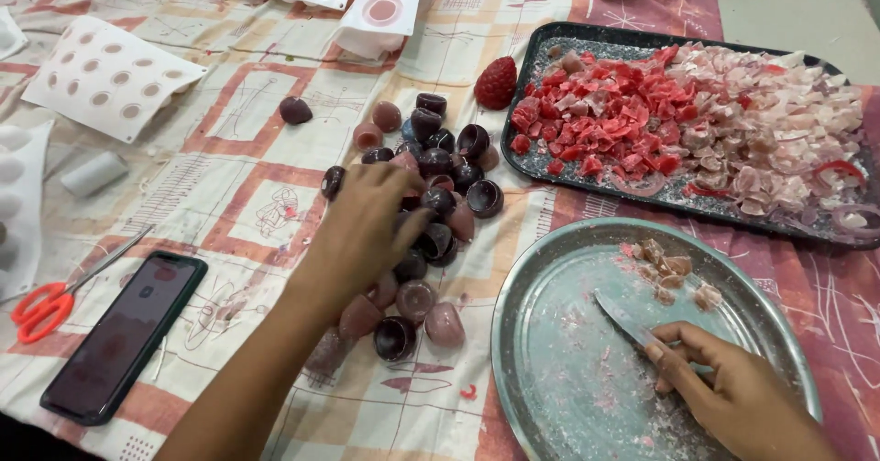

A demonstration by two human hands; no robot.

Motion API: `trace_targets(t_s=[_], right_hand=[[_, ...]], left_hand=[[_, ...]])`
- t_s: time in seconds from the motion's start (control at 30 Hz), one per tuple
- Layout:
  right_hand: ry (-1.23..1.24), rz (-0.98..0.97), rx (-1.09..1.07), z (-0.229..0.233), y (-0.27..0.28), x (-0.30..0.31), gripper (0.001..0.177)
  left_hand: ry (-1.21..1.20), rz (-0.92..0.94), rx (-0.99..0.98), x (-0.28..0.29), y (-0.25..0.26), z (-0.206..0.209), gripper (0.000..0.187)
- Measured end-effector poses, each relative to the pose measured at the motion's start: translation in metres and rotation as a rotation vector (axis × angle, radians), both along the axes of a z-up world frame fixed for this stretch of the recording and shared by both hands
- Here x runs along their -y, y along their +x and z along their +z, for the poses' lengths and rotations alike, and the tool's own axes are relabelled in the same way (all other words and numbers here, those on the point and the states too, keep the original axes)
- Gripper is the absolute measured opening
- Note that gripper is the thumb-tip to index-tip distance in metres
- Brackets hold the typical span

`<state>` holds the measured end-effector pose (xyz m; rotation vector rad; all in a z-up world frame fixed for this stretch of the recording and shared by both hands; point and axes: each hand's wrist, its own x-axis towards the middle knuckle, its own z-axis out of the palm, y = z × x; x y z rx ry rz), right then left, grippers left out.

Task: The recorder is using a knife to shave and cut small pieces of colored wax on a metal plate.

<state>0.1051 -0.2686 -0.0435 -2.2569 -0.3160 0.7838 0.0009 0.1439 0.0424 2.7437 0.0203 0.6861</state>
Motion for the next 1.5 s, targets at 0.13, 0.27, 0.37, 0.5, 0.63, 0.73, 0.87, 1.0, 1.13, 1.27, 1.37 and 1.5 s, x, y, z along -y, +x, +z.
trace_targets(t_s=[0.13,0.27,0.37,0.5,0.63,0.73,0.87,1.0,1.13,1.27,1.37,1.5], right_hand=[[-0.022,0.046,0.044,-0.011,0.004,0.01,0.033],[-0.135,0.033,0.064,0.013,-0.006,-0.004,0.037],[-0.216,0.002,0.059,0.03,-0.013,-0.014,0.037],[-0.234,0.005,0.088,0.041,-0.019,-0.02,0.036],[-0.24,0.008,0.097,0.04,-0.019,-0.019,0.036],[-0.214,0.033,0.124,0.033,-0.018,-0.016,0.037],[-0.215,0.043,0.134,0.034,-0.018,-0.016,0.037],[-0.25,0.036,0.143,0.043,-0.021,-0.021,0.038],[-0.27,0.036,0.145,0.05,-0.022,-0.024,0.038],[-0.281,0.022,0.167,0.061,-0.027,-0.029,0.039],[-0.291,0.015,0.141,0.066,-0.029,-0.031,0.039],[-0.245,0.009,0.178,0.068,-0.031,-0.031,0.038]], left_hand=[[0.187,-0.151,0.049,0.023,0.034,-0.01,0.057],[0.411,0.019,-0.231,0.026,0.062,-0.035,0.039],[0.416,0.024,-0.218,0.028,0.064,-0.033,0.025],[0.174,-0.092,-0.293,0.024,0.048,-0.002,0.034],[0.092,-0.164,-0.275,0.009,0.041,0.006,0.023],[0.106,-0.048,-0.285,0.008,0.045,0.009,0.023],[0.2,-0.053,-0.367,0.018,0.065,0.005,0.046],[0.301,-0.039,-0.725,0.028,0.079,0.016,0.035],[0.273,-0.084,-0.727,0.011,0.096,0.0,0.041],[0.117,-0.126,-0.824,-0.01,0.112,-0.002,0.057],[-0.015,-0.163,-0.806,-0.022,0.112,-0.009,0.045],[0.165,-0.125,-0.721,-0.011,0.103,-0.006,0.041]])
